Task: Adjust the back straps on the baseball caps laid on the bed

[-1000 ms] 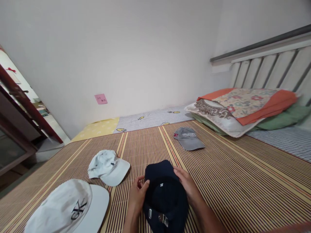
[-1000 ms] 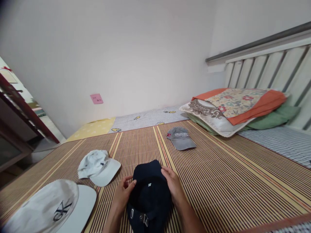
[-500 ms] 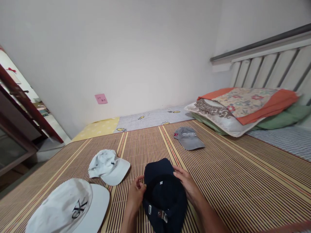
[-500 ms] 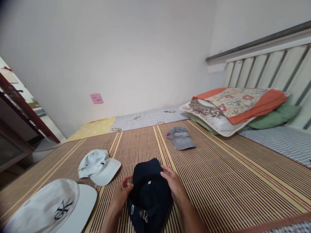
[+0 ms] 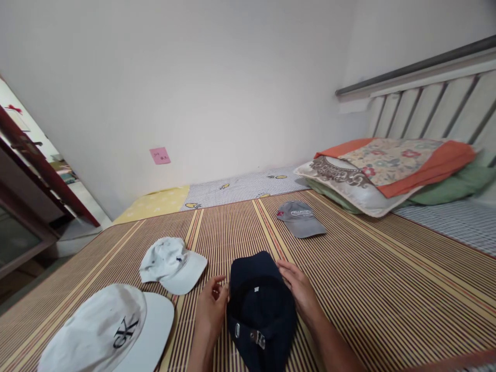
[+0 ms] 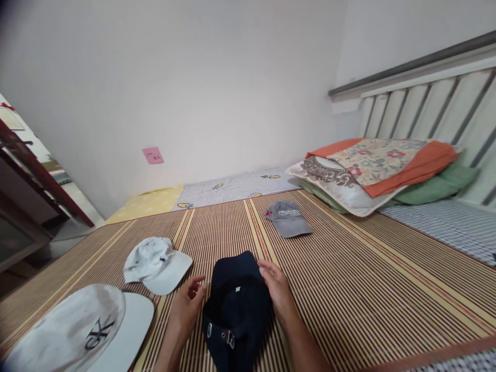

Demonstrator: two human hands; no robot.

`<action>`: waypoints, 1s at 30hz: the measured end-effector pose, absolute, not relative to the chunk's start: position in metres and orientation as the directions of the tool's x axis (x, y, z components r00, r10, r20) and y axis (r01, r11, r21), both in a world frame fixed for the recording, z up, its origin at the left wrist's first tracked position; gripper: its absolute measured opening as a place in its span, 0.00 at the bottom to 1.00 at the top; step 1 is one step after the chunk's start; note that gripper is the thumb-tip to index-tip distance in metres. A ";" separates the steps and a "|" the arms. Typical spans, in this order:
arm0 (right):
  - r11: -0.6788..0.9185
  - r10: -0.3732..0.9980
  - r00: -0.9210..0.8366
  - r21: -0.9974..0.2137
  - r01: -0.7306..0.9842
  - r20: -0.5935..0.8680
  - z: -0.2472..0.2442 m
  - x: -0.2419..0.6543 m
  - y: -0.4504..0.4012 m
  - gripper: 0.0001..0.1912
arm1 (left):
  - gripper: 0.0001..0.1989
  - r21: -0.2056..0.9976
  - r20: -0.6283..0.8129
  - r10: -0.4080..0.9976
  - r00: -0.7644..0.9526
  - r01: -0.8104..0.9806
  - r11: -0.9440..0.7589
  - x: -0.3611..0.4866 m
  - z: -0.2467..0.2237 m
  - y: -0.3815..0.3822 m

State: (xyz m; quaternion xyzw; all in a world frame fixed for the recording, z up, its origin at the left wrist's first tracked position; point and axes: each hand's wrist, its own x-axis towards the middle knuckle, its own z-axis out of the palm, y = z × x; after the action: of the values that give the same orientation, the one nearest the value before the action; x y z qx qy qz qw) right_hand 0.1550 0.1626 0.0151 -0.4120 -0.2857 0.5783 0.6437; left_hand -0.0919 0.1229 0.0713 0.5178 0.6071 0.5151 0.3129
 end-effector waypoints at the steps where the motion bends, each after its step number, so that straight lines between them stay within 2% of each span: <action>1: -0.011 0.980 0.167 -0.866 -0.501 -0.109 0.015 0.155 0.162 0.22 | 0.20 0.941 0.159 0.959 -0.236 0.329 -0.075 -0.092 0.077 0.120; 5: -0.023 0.982 0.157 -0.888 -0.459 -0.106 0.017 0.154 0.161 0.21 | 0.18 0.919 0.113 0.993 -0.023 0.382 -0.096 -0.092 0.093 0.111; 10: -0.027 0.983 0.156 -0.911 -0.411 -0.099 0.017 0.155 0.161 0.21 | 0.16 0.935 -0.007 0.974 0.226 0.346 -0.073 -0.095 0.101 0.102; 14: -0.028 0.982 0.161 -0.920 -0.392 -0.098 0.018 0.156 0.161 0.22 | 0.22 0.951 -0.148 0.940 0.308 0.306 0.050 -0.099 0.102 0.096; 18: -0.026 0.984 0.157 -0.929 -0.369 -0.090 0.020 0.156 0.160 0.22 | 0.23 0.956 -0.265 0.872 0.412 0.230 0.182 -0.099 0.101 0.094; 23: -0.023 0.984 0.159 -0.940 -0.340 -0.082 0.022 0.156 0.159 0.21 | 0.21 0.958 -0.281 0.859 0.428 0.173 0.227 -0.099 0.092 0.098; 25: -0.023 0.983 0.165 -0.941 -0.339 -0.084 0.021 0.157 0.160 0.21 | 0.21 0.971 -0.230 0.889 0.397 0.152 0.183 -0.102 0.087 0.101; 30: -0.032 0.977 0.187 -0.937 -0.349 -0.103 0.017 0.156 0.162 0.24 | 0.22 0.994 -0.061 0.981 0.186 0.104 0.042 -0.108 0.081 0.109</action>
State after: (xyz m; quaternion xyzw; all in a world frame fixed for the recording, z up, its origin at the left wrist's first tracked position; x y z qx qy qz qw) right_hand 0.1556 0.1619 0.0165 -0.4701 -0.3340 0.5431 0.6103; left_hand -0.1083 0.1088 0.0813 0.5563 0.4872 0.4118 0.5325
